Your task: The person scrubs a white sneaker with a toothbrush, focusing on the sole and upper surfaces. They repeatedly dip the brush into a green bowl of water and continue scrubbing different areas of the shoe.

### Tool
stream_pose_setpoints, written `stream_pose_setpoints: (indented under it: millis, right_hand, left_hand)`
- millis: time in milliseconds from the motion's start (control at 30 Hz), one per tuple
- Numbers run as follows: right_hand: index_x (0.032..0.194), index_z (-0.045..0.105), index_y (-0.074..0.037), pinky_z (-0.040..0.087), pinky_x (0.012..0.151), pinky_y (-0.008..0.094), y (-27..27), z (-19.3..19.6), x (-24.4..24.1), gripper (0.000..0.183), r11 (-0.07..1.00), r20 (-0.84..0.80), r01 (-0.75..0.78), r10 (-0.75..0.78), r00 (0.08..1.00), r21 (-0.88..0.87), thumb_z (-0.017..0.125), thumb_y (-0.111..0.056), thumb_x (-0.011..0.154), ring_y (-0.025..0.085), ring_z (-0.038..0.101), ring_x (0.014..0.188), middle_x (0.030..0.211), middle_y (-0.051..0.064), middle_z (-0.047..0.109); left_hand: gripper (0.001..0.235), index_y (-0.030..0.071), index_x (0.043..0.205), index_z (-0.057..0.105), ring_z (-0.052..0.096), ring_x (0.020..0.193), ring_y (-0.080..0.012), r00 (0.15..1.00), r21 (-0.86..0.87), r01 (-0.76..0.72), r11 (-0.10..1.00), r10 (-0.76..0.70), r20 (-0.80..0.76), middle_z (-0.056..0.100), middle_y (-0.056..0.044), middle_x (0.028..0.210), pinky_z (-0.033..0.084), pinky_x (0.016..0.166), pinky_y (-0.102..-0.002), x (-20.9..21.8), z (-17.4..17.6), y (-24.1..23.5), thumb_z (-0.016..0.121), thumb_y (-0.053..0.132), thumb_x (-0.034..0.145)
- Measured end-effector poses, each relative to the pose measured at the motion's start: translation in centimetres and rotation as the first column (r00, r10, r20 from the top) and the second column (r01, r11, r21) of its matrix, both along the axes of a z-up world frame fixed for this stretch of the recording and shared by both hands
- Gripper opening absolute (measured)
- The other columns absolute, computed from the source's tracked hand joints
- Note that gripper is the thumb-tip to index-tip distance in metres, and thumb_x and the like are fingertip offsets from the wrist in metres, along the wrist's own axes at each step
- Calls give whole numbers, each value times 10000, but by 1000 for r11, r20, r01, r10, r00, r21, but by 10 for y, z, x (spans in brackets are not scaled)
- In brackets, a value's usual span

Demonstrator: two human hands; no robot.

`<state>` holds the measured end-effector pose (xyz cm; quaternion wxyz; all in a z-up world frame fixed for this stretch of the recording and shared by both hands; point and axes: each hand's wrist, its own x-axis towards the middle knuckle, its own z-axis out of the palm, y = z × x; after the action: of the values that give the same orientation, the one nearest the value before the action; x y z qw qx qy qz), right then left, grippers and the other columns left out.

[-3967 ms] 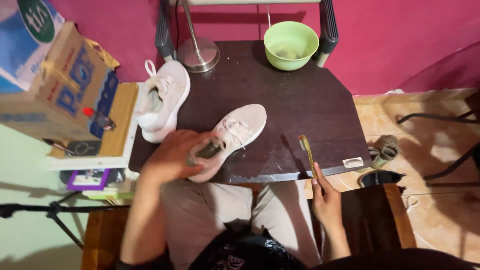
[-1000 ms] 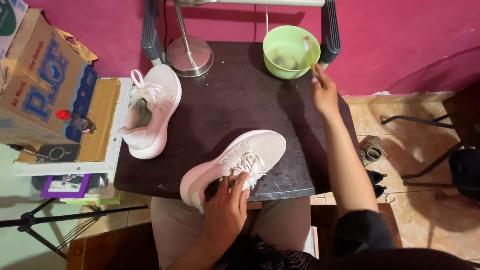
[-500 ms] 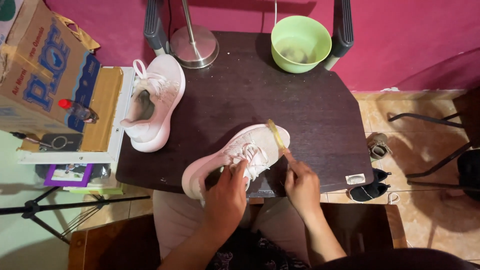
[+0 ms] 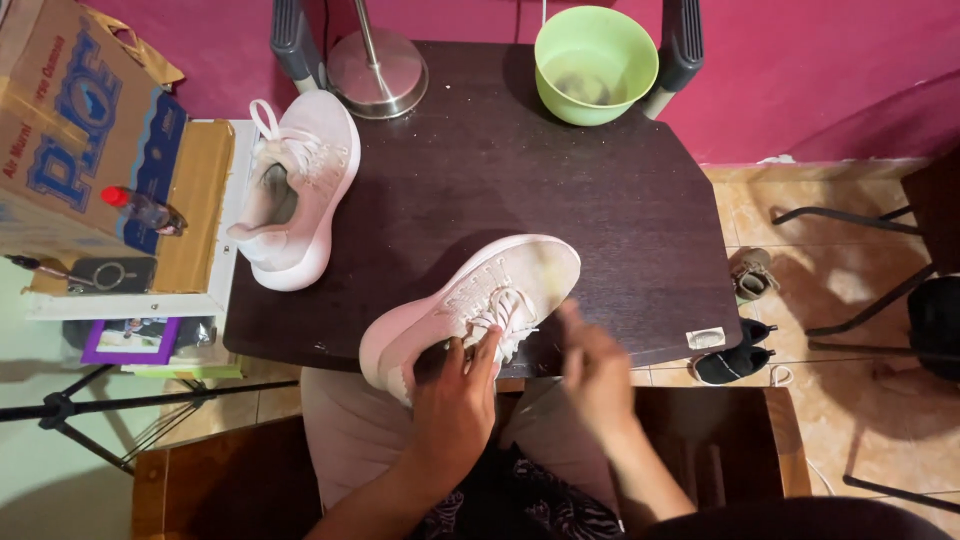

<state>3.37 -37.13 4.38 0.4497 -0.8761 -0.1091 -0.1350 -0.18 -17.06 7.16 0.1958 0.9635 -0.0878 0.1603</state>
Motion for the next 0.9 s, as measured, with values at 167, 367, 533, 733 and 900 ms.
stream_pose_setpoints:
  millis: [167, 367, 533, 733, 900]
  right_hand:
    - [1465, 554, -136, 419, 575, 294, -22, -50, 3, 619, 997, 11, 64, -63, 998, -44, 497, 106, 897, 122, 486, 601, 711, -13, 566]
    - [1476, 530, -128, 378, 560, 268, -25, -65, -2, 560, 999, 24, 33, -33, 999, -8, 547, 80, 956, 122, 442, 630, 694, -13, 519]
    - [1393, 552, 12, 556, 1045, 353, -9, -41, -10, 411, 998, 74, -39, 36, 997, 41, 439, 44, 998, 250, 702, 1131, 1319, 164, 680]
    - [1440, 570, -72, 359, 544, 293, -30, -60, -8, 460, 985, 60, 170, -169, 984, -14, 543, 46, 996, 122, 448, 602, 678, -14, 504]
    - [1457, 569, -198, 414, 570, 320, -52, -77, -11, 619, 989, -14, 125, -127, 992, -74, 528, 68, 899, 155, 481, 614, 744, 6, 597]
  left_hand:
    - [471, 277, 1401, 589, 717, 694, -282, 999, 37, -38, 999, 39, -22, 665, -110, 1185, 433, 819, -488, 2, 4, 1, 677, 267, 938]
    - [497, 231, 1416, 579, 707, 656, -272, 1000, 46, -3, 999, 2, 22, 671, -129, 1162, 514, 587, -380, 3, -3, 2, 700, 218, 934]
    - [490, 224, 1419, 580, 697, 672, -294, 1000, 31, 14, 999, -15, 14, 660, -123, 1165, 519, 564, -393, 2, -3, 1, 685, 203, 941]
    - [492, 255, 1412, 583, 719, 715, -295, 1000, 43, -14, 999, 13, 13, 687, -114, 1197, 513, 680, -391, 2, 0, 3, 700, 220, 936]
    - [520, 221, 1428, 561, 717, 802, -284, 999, 4, 15, 1000, -14, -44, 659, -110, 1152, 545, 581, -390, 4, -1, 3, 706, 210, 928]
